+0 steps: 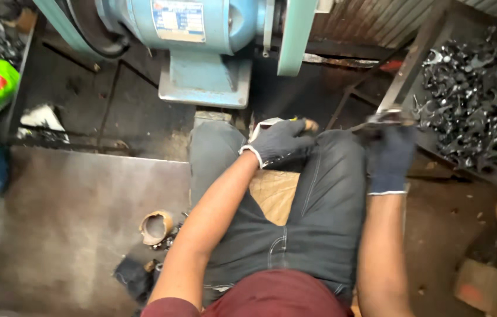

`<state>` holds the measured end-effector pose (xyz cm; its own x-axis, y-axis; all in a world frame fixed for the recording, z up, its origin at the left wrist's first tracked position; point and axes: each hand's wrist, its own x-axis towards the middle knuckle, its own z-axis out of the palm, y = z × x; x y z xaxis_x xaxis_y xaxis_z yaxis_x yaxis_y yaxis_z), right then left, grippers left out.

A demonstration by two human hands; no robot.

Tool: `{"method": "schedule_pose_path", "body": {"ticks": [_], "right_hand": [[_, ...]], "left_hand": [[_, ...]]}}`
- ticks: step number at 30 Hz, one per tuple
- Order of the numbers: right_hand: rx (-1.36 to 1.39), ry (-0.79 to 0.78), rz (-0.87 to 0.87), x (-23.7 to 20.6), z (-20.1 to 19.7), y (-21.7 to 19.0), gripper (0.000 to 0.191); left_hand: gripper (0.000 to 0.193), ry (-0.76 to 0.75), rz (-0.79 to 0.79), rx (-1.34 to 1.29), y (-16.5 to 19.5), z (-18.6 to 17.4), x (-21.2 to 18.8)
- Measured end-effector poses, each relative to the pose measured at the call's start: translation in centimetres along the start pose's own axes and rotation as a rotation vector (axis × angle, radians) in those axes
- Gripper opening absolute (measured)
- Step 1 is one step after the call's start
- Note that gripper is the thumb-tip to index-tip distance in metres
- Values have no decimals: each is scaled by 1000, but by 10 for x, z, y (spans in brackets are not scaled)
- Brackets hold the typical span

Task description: The person sits on the floor at a bench grinder and grinds small metal castings against the spinning wheel, producing sparks. They hold each piece with gloved hands, rotate it to grind different edges, place finished pieces into a side tray, and pick up new pieces from a bin.

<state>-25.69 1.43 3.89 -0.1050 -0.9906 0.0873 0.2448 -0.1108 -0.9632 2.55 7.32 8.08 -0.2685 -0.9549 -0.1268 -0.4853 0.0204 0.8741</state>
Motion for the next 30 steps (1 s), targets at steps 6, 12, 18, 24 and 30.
{"method": "schedule_pose_path", "body": {"ticks": [6, 12, 18, 24, 30], "right_hand": [[438, -290, 511, -73, 86, -6, 38], [313, -407, 712, -71, 69, 17, 29], [271, -439, 687, -77, 64, 29, 28], [472, -405, 637, -79, 83, -2, 39], [247, -469, 481, -83, 94, -7, 40]], "left_hand": [[52, 58, 96, -671, 19, 7, -14], [56, -26, 245, -583, 14, 3, -35], [54, -72, 89, -713, 7, 7, -28], [51, 17, 41, -1010, 2, 9, -25], [43, 247, -34, -976, -5, 8, -20]]}}
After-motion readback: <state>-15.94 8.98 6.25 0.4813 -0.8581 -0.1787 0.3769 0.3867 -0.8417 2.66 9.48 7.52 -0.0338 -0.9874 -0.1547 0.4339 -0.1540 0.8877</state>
